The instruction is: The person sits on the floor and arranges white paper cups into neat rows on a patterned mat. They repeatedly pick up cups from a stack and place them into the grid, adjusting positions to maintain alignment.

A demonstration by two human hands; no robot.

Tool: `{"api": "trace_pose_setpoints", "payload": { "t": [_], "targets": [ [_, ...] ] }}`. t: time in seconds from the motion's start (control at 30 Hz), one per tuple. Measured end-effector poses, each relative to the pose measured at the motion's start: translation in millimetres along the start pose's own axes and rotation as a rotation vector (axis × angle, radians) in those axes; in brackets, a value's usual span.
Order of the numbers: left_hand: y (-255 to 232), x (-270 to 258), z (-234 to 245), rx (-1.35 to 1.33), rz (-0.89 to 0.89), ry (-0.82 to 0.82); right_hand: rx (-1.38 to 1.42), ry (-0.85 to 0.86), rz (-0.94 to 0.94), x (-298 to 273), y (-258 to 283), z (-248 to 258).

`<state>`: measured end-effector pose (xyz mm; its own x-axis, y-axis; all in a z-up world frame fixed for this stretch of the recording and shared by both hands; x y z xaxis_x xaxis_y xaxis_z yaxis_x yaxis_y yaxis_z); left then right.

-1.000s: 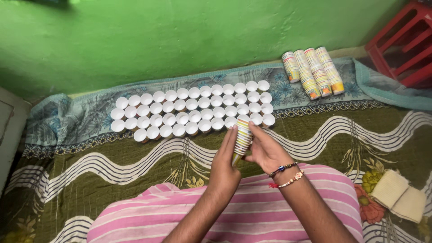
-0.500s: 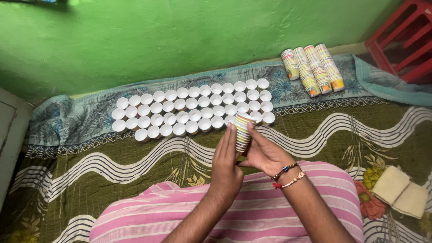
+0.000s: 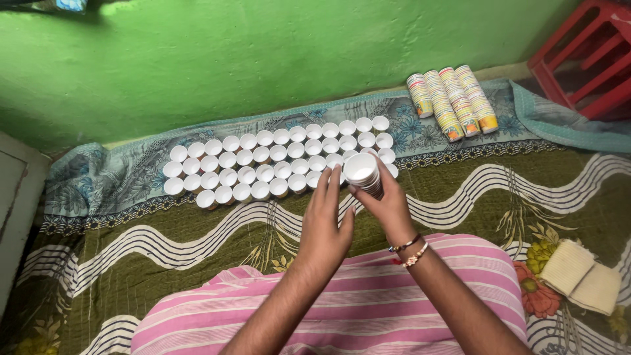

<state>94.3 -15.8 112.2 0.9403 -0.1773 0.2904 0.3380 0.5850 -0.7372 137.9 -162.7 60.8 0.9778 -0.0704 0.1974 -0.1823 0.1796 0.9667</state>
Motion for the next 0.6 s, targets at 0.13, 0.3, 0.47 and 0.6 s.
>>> {"api": "trace_pose_setpoints", "payload": {
  "t": [0.13, 0.3, 0.47, 0.6],
  "targets": [
    [-4.2, 12.0, 4.2, -0.05, -0.036, -0.024, -0.316, 0.034, 0.197, -10.0, 32.1, -3.5],
    [5.2, 21.1, -7.4, -0.122, -0.048, 0.034, -0.518, 0.023, 0.341, -24.1, 62.8, -9.2],
    [44.7, 14.8, -22.8, -0.449, 0.284, 0.115, -0.594, 0.04, 0.268, -32.6, 63.8, -14.3],
    [58.6, 4.0, -38.6, -0.72, 0.462, 0.163, -0.73, 0.047, 0.218, -41.8, 56.9, -23.2]
  ]
}}
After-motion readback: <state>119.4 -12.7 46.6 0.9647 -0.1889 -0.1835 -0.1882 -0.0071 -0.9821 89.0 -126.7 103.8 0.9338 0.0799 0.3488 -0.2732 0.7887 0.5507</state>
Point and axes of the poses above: each hand's wrist, its own x-axis towards the middle knuckle, its own z-axis out of the back of the hand, y = z × x, the point moved 10 cm from there along x, towards the middle knuckle, and after that the axes turned 1 degree about x, right-handed, at the moved point
